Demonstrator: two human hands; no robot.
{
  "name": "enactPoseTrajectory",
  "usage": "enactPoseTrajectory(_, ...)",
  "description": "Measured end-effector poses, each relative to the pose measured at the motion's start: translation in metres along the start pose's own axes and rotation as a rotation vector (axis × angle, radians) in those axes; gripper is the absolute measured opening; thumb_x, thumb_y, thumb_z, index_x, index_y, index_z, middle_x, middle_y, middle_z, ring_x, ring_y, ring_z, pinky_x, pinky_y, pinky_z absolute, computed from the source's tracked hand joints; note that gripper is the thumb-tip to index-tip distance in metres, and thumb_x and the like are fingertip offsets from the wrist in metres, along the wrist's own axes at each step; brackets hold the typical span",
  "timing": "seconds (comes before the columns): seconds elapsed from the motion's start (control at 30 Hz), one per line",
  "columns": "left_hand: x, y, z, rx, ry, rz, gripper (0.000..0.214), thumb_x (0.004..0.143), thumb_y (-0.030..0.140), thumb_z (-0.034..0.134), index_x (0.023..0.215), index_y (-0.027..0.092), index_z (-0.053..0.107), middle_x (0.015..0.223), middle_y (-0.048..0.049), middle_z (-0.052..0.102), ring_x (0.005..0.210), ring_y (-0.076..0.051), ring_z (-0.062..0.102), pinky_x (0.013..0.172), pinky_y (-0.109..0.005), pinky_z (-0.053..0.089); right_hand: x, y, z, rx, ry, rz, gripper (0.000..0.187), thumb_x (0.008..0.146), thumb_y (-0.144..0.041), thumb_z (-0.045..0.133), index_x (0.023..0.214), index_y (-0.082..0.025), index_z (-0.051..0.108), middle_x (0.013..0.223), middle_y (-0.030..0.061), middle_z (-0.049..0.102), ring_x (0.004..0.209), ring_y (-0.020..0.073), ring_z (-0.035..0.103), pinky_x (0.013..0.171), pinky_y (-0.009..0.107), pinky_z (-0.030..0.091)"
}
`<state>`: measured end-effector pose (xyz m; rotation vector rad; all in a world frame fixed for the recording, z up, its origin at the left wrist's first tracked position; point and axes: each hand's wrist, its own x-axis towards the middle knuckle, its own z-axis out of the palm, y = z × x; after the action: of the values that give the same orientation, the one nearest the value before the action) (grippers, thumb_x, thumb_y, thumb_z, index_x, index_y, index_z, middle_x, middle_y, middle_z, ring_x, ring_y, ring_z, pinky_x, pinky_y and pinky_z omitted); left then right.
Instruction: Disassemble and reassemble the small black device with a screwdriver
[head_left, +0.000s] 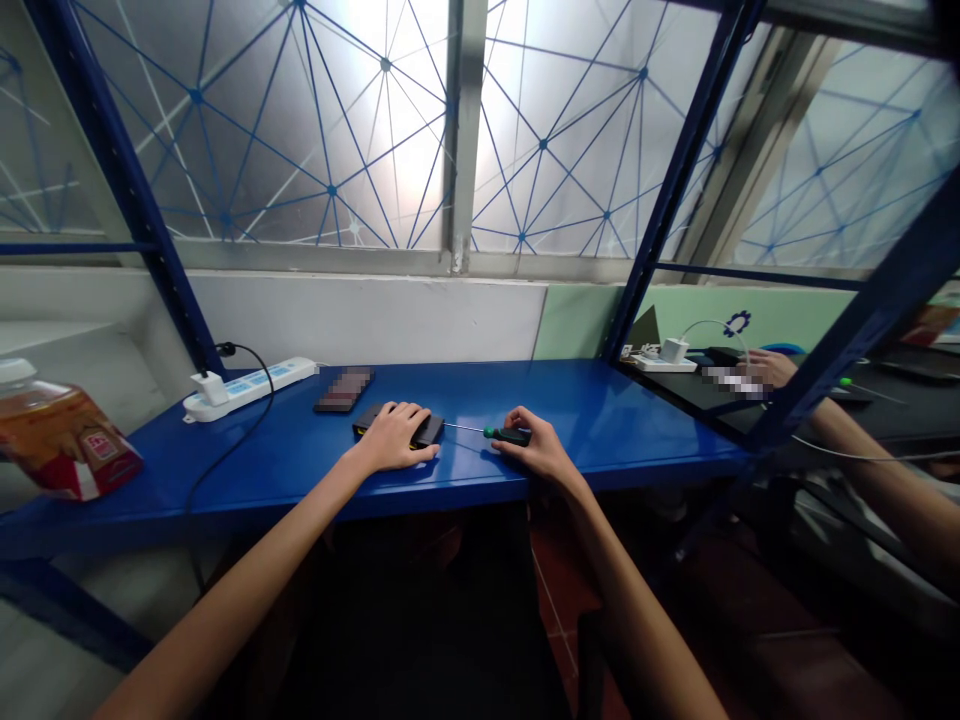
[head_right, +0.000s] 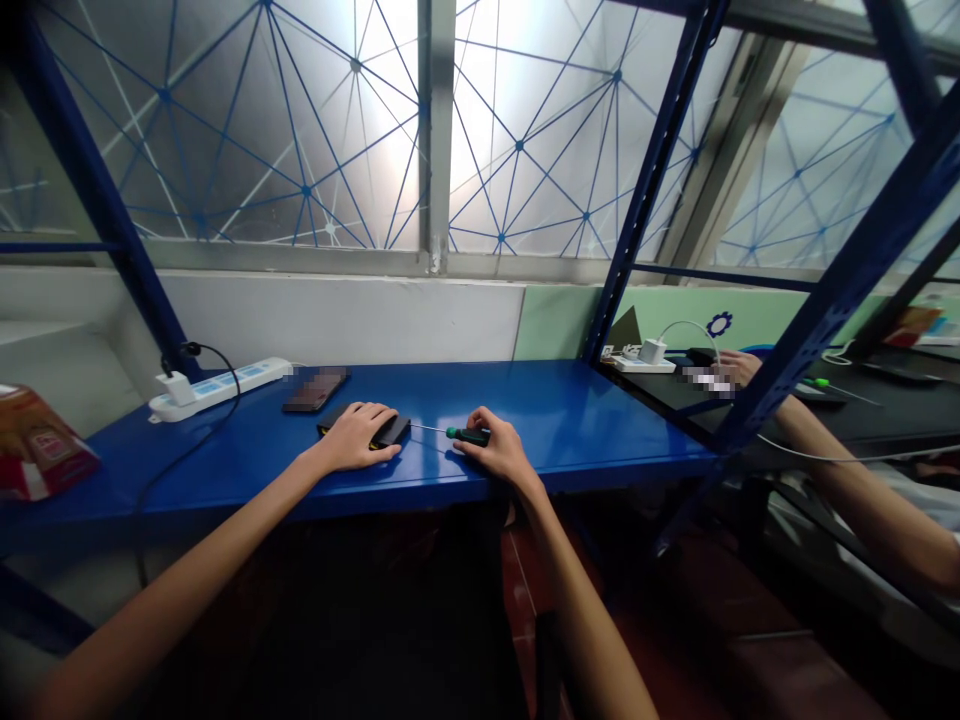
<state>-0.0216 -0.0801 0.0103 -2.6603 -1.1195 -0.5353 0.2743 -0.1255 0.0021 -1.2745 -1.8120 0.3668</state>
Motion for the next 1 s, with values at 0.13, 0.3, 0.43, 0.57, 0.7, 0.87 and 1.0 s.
enactPoseTrajectory(0.13, 0.0, 0.002, -0.002, 0.0, 0.003, -0.006, 0.061, 0.089, 0.06, 0.049, 0.127, 0.014, 0.058, 0.127, -0.0167, 0.062, 0.115, -0.032, 0.055, 0.1, -0.046, 0.037, 0.0, -0.001, 0.0, 0.004, -0.009, -0.023, 0.035, 0.072, -0.047, 0.074, 0.084, -0.023, 0.052, 0.079, -0.0007, 0.063, 0.074, 0.0171, 0.058, 0.071, 0.029, 0.044)
enactPoseTrajectory(0.3, 0.0, 0.003, -0.002, 0.001, -0.001, -0.004, 0.062, 0.09, 0.06, 0.048, 0.128, 0.012, 0.058, 0.127, -0.0177, 0.061, 0.116, -0.033, 0.055, 0.101, -0.046, 0.036, -0.002, -0.012, -0.002, -0.056, -0.044, -0.03, 0.032, 0.08, -0.052, 0.067, 0.09, -0.023, 0.057, 0.082, 0.0006, 0.066, 0.069, 0.016, 0.058, 0.066, 0.027, 0.042)
enactPoseTrajectory(0.43, 0.001, 0.001, 0.0, 0.007, -0.006, -0.001, 0.064, 0.089, 0.062, 0.047, 0.128, 0.012, 0.058, 0.129, -0.018, 0.061, 0.117, -0.033, 0.054, 0.101, -0.047, 0.036, -0.004, -0.018, -0.004, -0.099, -0.074, -0.018, 0.035, 0.092, -0.054, 0.048, 0.093, -0.023, 0.062, 0.079, 0.001, 0.067, 0.062, 0.0143, 0.055, 0.058, 0.026, 0.038)
enactPoseTrajectory(0.57, 0.0, 0.0, 0.0, 0.006, -0.007, -0.001, 0.064, 0.089, 0.063, 0.046, 0.128, 0.014, 0.058, 0.128, -0.0177, 0.061, 0.116, -0.033, 0.055, 0.102, -0.048, 0.036, -0.003, -0.014, -0.003, -0.034, -0.055, -0.04, 0.032, 0.089, -0.052, 0.056, 0.092, -0.021, 0.066, 0.081, 0.0023, 0.068, 0.07, 0.016, 0.06, 0.065, 0.028, 0.044)
enactPoseTrajectory(0.7, 0.0, 0.001, -0.001, -0.001, -0.005, 0.003, 0.063, 0.089, 0.062, 0.046, 0.128, 0.014, 0.058, 0.129, -0.0178, 0.061, 0.117, -0.033, 0.055, 0.102, -0.048, 0.036, -0.001, -0.01, -0.003, 0.09, -0.011, -0.093, 0.033, 0.078, -0.05, 0.071, 0.091, -0.02, 0.072, 0.09, 0.0055, 0.068, 0.082, 0.0193, 0.064, 0.078, 0.033, 0.049)
enactPoseTrajectory(0.87, 0.0, 0.001, -0.001, -0.009, 0.002, 0.002, 0.062, 0.089, 0.061, 0.047, 0.128, 0.015, 0.059, 0.128, -0.0171, 0.061, 0.115, -0.033, 0.055, 0.101, -0.047, 0.036, 0.001, -0.014, -0.004, 0.119, -0.031, -0.085, 0.036, 0.077, -0.051, 0.071, 0.093, -0.019, 0.074, 0.095, 0.0076, 0.067, 0.086, 0.0215, 0.065, 0.08, 0.035, 0.05)
enactPoseTrajectory(1.0, 0.0, 0.0, 0.0, -0.006, 0.003, -0.002, 0.062, 0.089, 0.062, 0.046, 0.128, 0.015, 0.058, 0.128, -0.0168, 0.061, 0.116, -0.033, 0.055, 0.102, -0.047, 0.035, -0.001, -0.019, -0.002, 0.023, -0.057, 0.014, 0.044, 0.089, -0.057, 0.053, 0.087, -0.019, 0.075, 0.078, 0.0049, 0.07, 0.073, 0.0195, 0.062, 0.068, 0.031, 0.047)
